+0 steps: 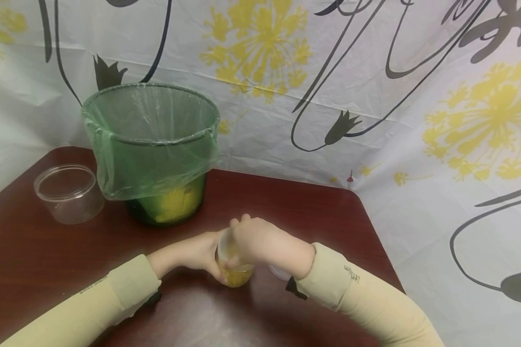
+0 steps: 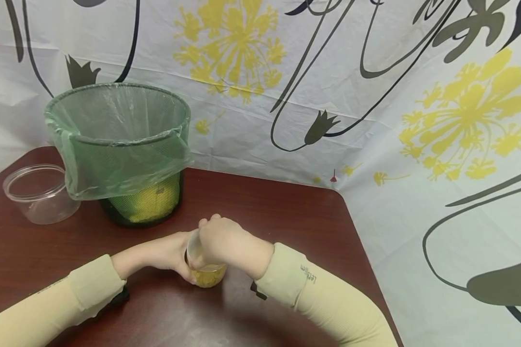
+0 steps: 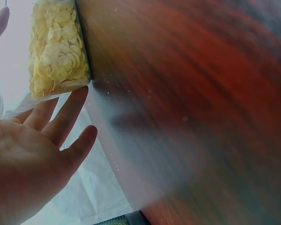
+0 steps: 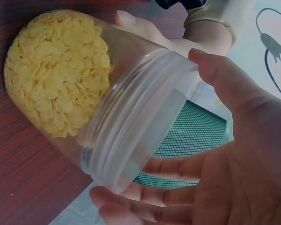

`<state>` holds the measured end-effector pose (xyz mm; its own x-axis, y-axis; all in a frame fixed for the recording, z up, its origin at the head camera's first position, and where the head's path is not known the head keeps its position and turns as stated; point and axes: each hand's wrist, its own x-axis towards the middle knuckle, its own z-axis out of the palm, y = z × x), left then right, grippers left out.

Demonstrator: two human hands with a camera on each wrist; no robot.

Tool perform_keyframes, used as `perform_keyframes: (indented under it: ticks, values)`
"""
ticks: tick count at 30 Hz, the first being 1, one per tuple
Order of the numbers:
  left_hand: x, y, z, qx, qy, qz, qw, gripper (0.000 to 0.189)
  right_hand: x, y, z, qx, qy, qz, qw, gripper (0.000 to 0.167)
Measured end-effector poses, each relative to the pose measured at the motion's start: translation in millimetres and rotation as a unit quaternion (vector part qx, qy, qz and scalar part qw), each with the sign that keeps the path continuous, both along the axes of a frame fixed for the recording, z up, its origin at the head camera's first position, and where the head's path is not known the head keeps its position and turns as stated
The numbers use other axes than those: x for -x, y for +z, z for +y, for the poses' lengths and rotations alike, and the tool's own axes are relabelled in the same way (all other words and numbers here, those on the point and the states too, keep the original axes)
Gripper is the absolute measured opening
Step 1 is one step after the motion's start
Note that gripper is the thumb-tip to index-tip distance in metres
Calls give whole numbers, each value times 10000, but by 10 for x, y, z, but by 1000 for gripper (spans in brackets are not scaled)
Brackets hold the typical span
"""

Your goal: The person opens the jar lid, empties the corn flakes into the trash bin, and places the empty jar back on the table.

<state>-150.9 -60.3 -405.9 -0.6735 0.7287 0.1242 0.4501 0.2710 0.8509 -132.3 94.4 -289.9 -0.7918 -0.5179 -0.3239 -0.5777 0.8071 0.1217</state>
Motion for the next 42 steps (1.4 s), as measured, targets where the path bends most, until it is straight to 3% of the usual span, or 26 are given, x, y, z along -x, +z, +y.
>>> perform_keyframes:
  ticks: [21,35,42]
  values:
    - [8,-19,10,266,205,-41,9994,86,35,59,44,155,700,-71,9974,57]
    - [-2,-26,-8,372,219,51,9991,79,28,100,95,285,1405,-118,9896,71]
    - [-5,-20,-4,425,202,125,9988,79,24,116,114,406,1436,-261,9885,76]
